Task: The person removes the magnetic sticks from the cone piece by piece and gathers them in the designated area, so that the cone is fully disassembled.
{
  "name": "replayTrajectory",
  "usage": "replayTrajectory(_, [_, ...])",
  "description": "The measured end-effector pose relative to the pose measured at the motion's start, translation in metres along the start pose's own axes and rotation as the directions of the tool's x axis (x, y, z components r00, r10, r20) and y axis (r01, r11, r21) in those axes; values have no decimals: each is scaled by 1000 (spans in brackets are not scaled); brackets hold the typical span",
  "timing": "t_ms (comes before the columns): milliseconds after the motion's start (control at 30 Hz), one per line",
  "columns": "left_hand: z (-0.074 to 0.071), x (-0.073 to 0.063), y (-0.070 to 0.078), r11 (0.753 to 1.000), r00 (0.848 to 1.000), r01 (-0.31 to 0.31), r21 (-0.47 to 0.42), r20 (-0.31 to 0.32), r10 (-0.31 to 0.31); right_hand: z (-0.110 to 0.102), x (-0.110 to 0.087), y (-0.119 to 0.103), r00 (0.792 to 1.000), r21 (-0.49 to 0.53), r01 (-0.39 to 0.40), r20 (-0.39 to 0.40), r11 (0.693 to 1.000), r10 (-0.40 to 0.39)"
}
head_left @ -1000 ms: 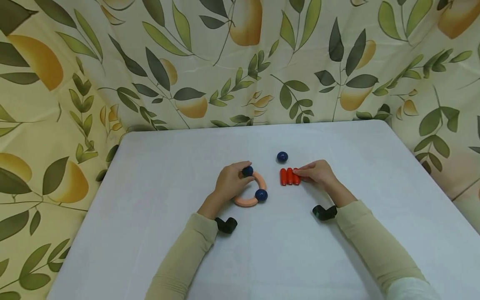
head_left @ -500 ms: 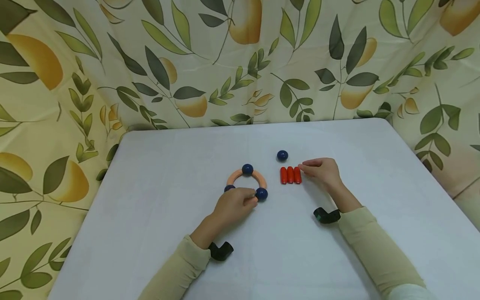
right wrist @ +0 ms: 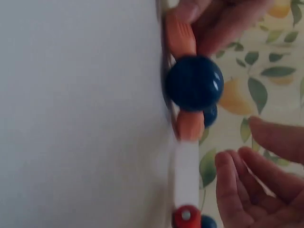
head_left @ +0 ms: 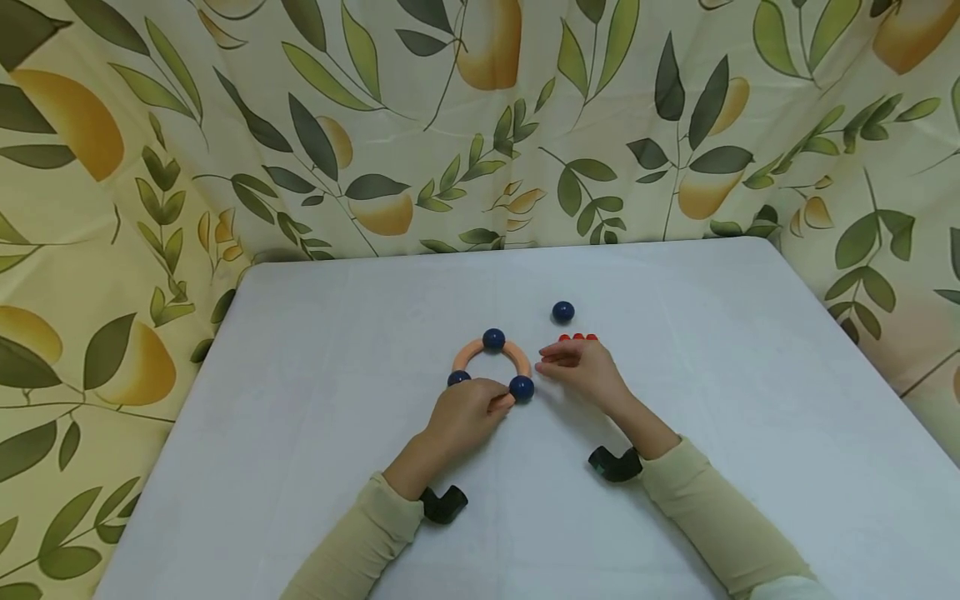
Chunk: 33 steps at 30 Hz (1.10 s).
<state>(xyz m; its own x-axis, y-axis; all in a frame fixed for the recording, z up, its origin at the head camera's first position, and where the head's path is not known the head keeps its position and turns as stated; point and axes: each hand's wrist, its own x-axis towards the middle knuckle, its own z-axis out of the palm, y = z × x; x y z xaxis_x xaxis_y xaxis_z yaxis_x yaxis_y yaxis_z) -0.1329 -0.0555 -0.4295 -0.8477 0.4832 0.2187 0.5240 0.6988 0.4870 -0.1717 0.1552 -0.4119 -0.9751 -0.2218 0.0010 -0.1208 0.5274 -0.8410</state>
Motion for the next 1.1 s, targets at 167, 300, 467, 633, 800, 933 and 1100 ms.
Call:
replayTrajectory(167, [1, 1, -2, 999, 1000, -8, 33, 8, 8, 16, -6, -7, 982, -63, 155, 123, 986, -147])
replayTrajectory(300, [1, 1, -2, 999, 1000, -1, 40, 15, 0, 20, -7, -7, 960, -178, 251, 173, 952, -220])
replayTrajectory(467, [-1, 1, -1, 999, 1000, -17, 44, 24, 16, 22, -8, -8, 936, -231, 336, 191, 913, -296])
replayTrajectory(633, [-4, 2, -4, 998, 999, -40, 50, 38, 38, 23, -7, -10, 922, -230, 369, 211, 901, -324])
replayTrajectory(800, [-5, 2, -8, 998, 996, -57, 32, 70, 55, 22, -6, -10, 919, -282, 382, 212, 880, -331])
replayTrajectory(933, [-5, 1, -9, 998, 995, -65, 12, 77, 64, 21, -6, -10, 919, -300, 386, 210, 872, -335])
replayTrajectory(1100, [-4, 0, -8, 997, 994, -73, 4, 77, 73, 21, -6, -11, 918, -296, 388, 210, 873, -337])
